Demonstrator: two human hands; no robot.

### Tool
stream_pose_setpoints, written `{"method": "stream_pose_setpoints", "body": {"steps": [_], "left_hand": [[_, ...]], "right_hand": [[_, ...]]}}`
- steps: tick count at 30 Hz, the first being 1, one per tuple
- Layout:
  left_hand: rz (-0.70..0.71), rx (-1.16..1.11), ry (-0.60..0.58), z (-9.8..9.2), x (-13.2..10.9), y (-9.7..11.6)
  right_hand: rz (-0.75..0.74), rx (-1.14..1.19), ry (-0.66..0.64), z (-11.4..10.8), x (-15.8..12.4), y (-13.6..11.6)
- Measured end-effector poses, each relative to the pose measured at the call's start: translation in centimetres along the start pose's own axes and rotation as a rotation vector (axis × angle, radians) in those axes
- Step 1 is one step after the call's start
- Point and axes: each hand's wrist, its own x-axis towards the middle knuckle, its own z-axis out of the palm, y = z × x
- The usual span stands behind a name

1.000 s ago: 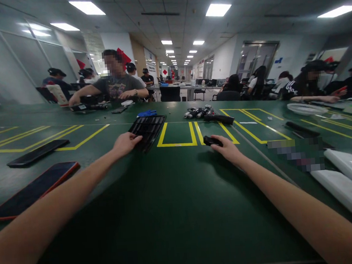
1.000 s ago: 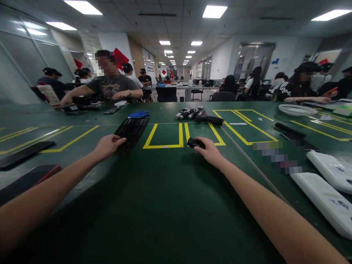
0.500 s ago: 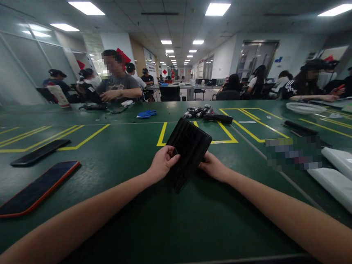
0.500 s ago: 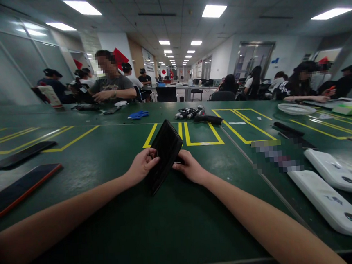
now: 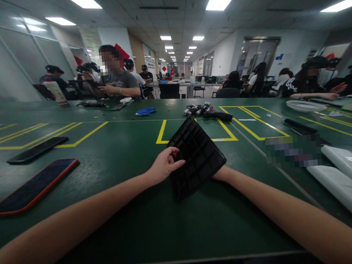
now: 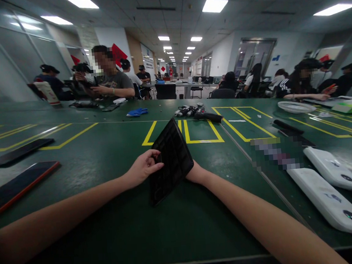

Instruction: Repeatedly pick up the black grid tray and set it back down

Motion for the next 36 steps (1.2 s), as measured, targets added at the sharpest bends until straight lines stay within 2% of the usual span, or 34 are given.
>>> {"method": "stream_pose_setpoints", "body": {"steps": [5, 10, 15, 18, 22, 25, 28, 31, 33, 36], "left_hand": [[0.009, 0.056, -0.052, -0.2, 0.0, -0.2], [0.039, 0.121, -0.025, -0.4, -1.3, 0.5], [0.025, 0.054, -0.05, -2.0, -1.9, 0.5], [0.072, 0.206, -0.02, -3.4, -1.9, 0.2], [0.025, 0.455, -0.167, -4.1, -2.2, -0.2], [0.063, 0.507, -0.18, -3.7, -2.3, -0.2], [0.071, 0.432, -0.096, -3.5, -2.1, 0.0], [0.005, 0.222, -0.011, -3.5, -1.5, 0.7], [-0.004, 0.135, -0.014, -3.3, -1.1, 1.2], [0.036, 0.154, -0.06, -2.8, -0.7, 1.9]], "right_hand": [[-0.059, -0.085, 0.052, 0.6, 0.5, 0.4], [-0.08, -0.079, 0.066, 0.8, 0.6, 0.8], [-0.067, -0.111, 0.012, 0.4, 0.4, 0.6], [-0.076, -0.14, -0.019, 0.1, 0.4, 0.2], [-0.09, -0.196, -0.057, -0.1, 0.3, 0.0], [-0.081, -0.242, -0.071, 0.0, 0.2, 0.1], [-0.085, -0.276, -0.077, -0.1, 0.1, 0.2], [-0.094, -0.301, -0.071, -0.2, 0.2, 0.3], [-0.103, -0.312, -0.056, -0.1, 0.3, 0.4], [-0.12, -0.314, -0.038, 0.1, 0.4, 0.8]]}}
